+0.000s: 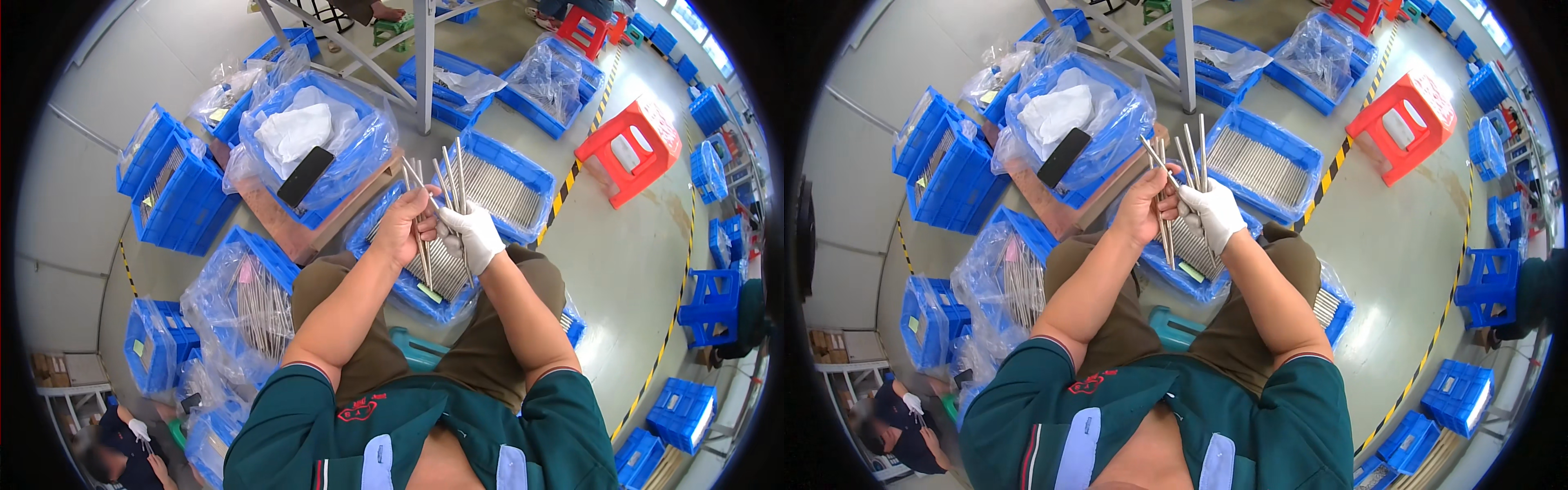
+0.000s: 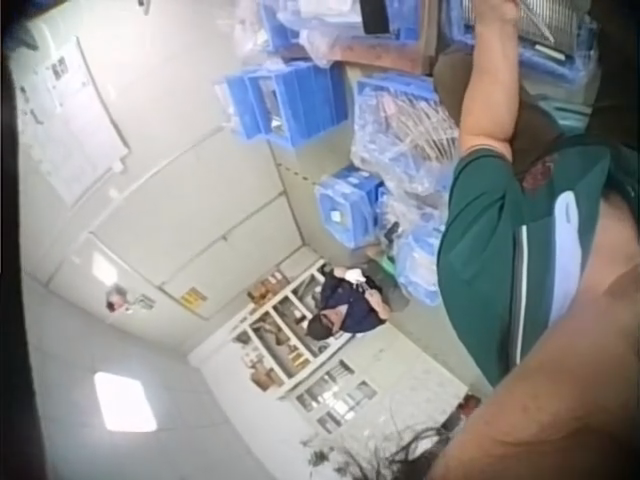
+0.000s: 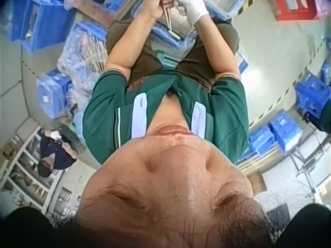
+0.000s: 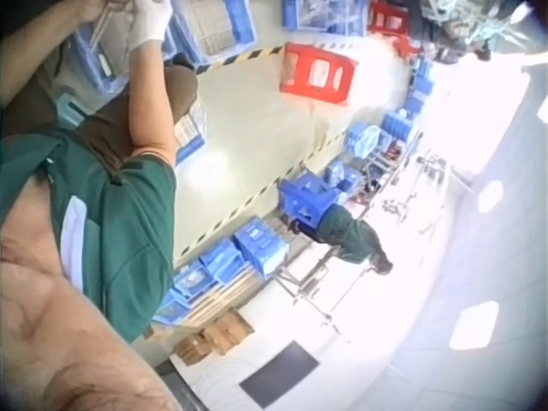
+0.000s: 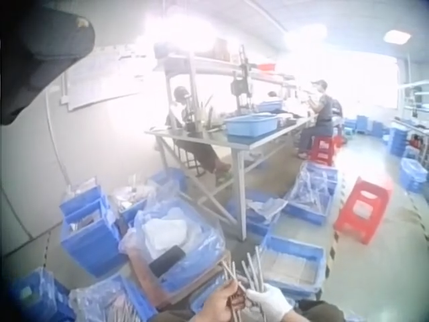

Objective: The recorder is manually sorting and arranging thin metal rods into plastic trays within a manufacturing environment.

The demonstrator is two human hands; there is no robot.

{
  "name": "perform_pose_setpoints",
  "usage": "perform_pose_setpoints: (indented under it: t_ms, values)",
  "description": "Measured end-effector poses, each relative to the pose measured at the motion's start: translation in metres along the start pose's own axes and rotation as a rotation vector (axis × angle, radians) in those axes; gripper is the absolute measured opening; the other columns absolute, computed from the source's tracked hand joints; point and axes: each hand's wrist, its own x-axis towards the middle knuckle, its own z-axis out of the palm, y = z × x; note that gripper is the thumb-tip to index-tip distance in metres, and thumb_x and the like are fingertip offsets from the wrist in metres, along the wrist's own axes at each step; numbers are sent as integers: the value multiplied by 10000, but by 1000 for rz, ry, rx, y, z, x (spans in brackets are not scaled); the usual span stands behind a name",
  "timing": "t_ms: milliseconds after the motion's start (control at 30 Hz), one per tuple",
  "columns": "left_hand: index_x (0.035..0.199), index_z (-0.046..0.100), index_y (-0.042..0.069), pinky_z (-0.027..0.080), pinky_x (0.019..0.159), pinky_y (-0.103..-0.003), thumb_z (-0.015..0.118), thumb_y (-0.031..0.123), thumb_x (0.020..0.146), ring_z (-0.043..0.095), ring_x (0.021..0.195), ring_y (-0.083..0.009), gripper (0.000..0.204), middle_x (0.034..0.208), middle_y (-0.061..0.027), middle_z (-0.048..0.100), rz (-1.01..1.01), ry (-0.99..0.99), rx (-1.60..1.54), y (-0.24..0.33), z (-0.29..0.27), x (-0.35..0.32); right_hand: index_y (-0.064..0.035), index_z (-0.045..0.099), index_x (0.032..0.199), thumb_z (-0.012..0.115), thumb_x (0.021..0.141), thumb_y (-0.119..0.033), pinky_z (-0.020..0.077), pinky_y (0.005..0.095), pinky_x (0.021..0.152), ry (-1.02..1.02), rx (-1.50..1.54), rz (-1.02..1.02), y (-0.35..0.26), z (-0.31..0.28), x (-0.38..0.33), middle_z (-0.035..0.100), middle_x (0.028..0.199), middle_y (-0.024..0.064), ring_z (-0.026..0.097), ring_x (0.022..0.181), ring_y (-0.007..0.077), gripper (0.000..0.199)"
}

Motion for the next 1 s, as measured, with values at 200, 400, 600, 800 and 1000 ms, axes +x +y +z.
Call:
perform_pose_setpoints:
  t_ms: [200, 400, 600, 800, 1000]
  values:
    - [1029, 584, 68, 326, 455, -196, 589, 271, 892, 383, 525, -49, 245, 687, 37, 435, -13, 9, -18, 2, 5, -1, -79, 485, 827, 587, 872, -169, 282, 196, 337, -10, 72, 4, -2, 2, -3, 509, 616, 20, 405, 402, 62, 143]
    - [891, 607, 91, 267, 417, -175, 598, 266, 887, 320, 485, -17, 176, 604, 82, 355, 8, 187, 251, 2, 14, -1, -36, 524, 833, 612, 819, -148, 386, 226, 437, 158, -177, -154, 2, 5, 2, 528, 621, 20, 486, 497, 84, 143]
    - [872, 598, 88, 244, 406, -173, 561, 255, 905, 299, 458, -18, 174, 601, 86, 351, 139, 267, 375, -1, 13, 1, -38, 526, 811, 600, 822, -131, 376, 221, 447, 152, -158, -134, 1, 9, 1, 517, 616, 7, 479, 508, 80, 120]
    - [906, 600, 108, 264, 418, -180, 559, 252, 904, 331, 465, -34, 150, 597, 72, 402, -22, 177, 199, 8, 16, -2, -75, 513, 803, 588, 851, -180, 299, 208, 364, 89, -46, -2, 0, 7, -2, 506, 606, 6, 422, 417, 71, 138]
    - [916, 601, 121, 264, 406, -178, 545, 277, 911, 353, 466, -28, 165, 614, 62, 470, -47, 152, 266, -9, 18, -4, -69, 506, 808, 567, 875, -192, 346, 226, 360, 29, 129, -11, 5, -1, 4, 519, 604, 29, 436, 410, 88, 153]
